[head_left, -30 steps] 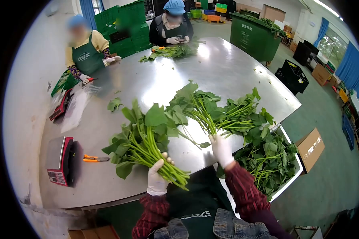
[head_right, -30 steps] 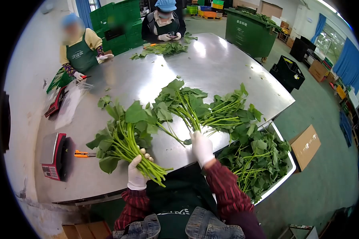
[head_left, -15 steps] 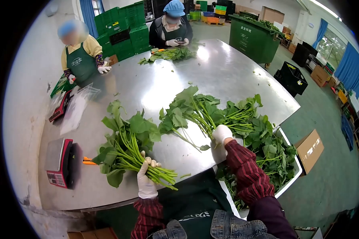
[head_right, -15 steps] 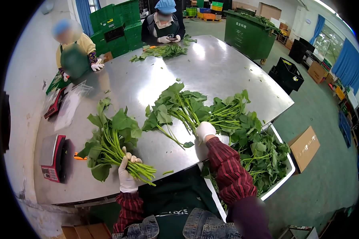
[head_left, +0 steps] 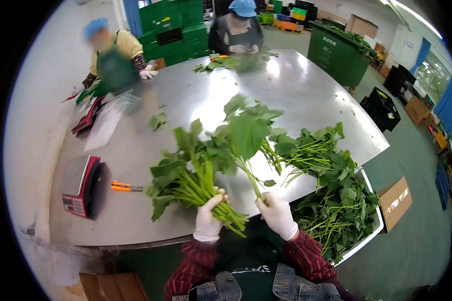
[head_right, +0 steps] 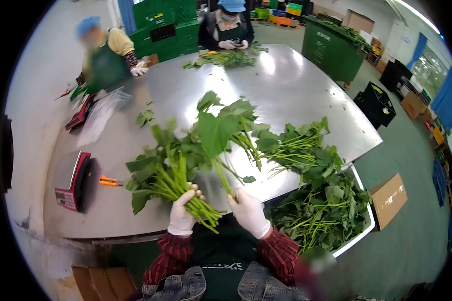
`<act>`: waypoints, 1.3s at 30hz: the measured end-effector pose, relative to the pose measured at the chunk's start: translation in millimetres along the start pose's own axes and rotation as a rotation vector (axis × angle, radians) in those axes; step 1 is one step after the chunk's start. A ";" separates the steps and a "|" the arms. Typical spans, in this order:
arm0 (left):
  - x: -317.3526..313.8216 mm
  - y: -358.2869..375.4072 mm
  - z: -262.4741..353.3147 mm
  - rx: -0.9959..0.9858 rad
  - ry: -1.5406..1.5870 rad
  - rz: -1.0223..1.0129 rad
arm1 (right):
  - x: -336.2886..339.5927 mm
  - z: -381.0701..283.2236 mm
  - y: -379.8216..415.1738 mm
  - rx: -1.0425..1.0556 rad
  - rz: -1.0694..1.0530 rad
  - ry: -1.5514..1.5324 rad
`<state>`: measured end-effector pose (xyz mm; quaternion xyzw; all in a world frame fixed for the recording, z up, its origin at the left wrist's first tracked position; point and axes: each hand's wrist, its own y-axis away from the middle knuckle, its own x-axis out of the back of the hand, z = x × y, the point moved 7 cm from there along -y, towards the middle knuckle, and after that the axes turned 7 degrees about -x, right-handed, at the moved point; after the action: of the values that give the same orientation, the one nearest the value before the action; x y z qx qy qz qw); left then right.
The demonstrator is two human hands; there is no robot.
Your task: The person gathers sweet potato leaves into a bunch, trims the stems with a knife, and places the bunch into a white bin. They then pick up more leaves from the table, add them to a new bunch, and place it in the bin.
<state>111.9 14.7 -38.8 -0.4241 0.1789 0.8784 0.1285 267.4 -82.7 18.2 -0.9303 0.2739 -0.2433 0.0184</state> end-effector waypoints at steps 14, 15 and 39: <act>-11.2 8.8 -1.8 0.017 -0.180 -0.072 | -35.7 -4.2 21.5 -0.109 -0.493 0.094; -10.0 8.9 -3.5 0.020 -0.181 -0.071 | -35.9 -6.2 19.8 -0.112 -0.492 0.093; -8.3 7.7 -5.6 0.173 0.101 -0.165 | 107.1 77.1 26.0 -0.345 0.305 -0.004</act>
<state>118.0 4.8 -33.9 -0.4683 0.2246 0.8237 0.2275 368.4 -168.0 -6.6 -0.8679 0.4490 -0.1853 -0.1038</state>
